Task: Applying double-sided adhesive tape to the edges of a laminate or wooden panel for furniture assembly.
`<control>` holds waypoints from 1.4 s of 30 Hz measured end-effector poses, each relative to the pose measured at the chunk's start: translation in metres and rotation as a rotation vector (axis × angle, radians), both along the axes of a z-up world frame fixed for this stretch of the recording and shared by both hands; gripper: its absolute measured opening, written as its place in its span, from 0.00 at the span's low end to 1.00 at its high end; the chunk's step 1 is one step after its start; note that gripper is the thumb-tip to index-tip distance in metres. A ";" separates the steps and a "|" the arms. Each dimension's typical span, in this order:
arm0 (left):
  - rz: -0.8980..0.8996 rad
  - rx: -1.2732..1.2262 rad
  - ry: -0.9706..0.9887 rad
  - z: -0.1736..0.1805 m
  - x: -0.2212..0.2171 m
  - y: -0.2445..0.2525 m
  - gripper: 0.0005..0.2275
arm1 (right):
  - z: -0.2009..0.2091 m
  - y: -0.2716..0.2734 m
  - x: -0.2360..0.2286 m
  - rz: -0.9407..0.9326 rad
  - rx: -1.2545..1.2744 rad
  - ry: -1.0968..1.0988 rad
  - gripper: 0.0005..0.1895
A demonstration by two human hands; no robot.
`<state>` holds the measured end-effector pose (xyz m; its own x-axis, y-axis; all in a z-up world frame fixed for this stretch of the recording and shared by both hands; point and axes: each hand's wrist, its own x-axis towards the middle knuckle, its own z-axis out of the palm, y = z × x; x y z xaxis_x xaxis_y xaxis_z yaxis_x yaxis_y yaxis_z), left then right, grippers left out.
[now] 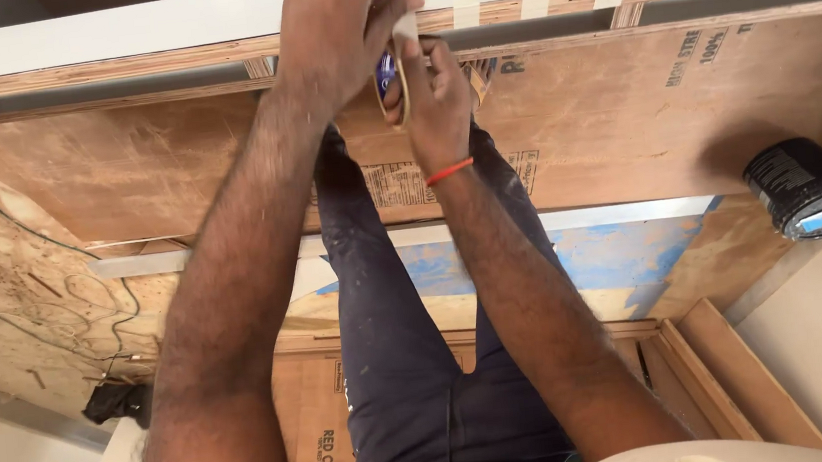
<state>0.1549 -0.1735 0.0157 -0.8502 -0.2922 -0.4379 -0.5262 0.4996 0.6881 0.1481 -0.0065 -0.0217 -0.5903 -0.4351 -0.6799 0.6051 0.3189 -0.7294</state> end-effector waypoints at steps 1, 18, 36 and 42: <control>0.027 -0.029 0.013 -0.012 -0.002 -0.008 0.11 | -0.008 -0.003 -0.001 -0.006 0.066 -0.020 0.19; -0.259 -0.406 0.312 -0.063 0.035 0.022 0.20 | -0.059 0.022 0.036 -0.416 -0.422 -0.436 0.11; -0.130 0.066 -0.109 -0.055 0.042 -0.053 0.14 | -0.021 -0.034 0.045 -0.075 0.041 -0.056 0.19; -0.173 -0.048 -0.132 -0.053 0.043 -0.044 0.18 | -0.048 -0.030 0.051 -0.144 -0.143 0.031 0.16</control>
